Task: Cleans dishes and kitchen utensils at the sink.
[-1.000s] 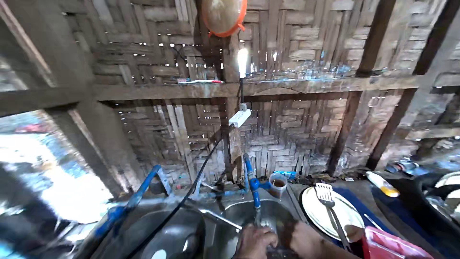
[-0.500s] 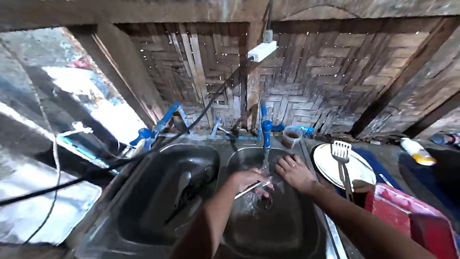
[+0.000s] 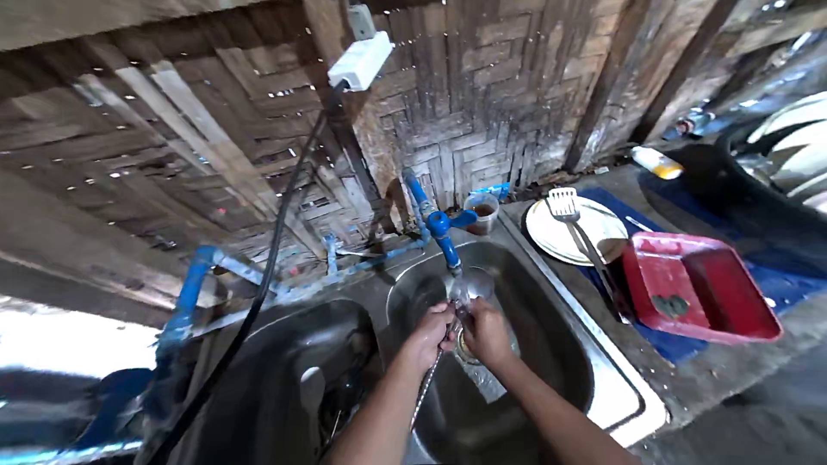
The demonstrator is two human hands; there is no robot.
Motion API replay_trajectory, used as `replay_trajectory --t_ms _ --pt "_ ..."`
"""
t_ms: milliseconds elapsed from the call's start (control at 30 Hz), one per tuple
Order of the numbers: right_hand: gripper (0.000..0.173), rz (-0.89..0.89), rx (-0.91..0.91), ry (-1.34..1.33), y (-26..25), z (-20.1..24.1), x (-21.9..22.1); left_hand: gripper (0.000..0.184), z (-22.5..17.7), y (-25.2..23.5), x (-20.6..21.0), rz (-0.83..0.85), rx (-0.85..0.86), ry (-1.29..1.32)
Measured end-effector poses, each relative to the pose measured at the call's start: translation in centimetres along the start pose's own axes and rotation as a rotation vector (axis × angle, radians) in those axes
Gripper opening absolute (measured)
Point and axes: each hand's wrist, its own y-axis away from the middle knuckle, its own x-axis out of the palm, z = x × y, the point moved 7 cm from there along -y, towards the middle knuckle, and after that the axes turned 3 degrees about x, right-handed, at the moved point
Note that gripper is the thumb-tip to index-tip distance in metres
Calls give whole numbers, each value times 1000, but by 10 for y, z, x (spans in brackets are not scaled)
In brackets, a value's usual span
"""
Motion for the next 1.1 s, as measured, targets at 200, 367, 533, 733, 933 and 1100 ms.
replay_trajectory --t_ms 200,367,533,733,933,1100 --pt "25 -158 295 -69 14 -29 11 27 5 -3 17 0 12 -19" --pt "29 -98 283 -130 29 -29 16 28 -3 -4 22 -31 46 -126" --pt "26 -237 228 -253 29 -26 -3 28 -12 1 38 -58 83 -118" --pt "27 -112 225 -271 4 -38 -31 32 -18 10 57 -104 122 -99" --pt "28 158 15 -122 -24 -26 -62 28 -8 27 60 -132 141 -24" --pt "24 -32 6 -139 -48 -18 -74 36 -13 41 62 -213 127 -50"
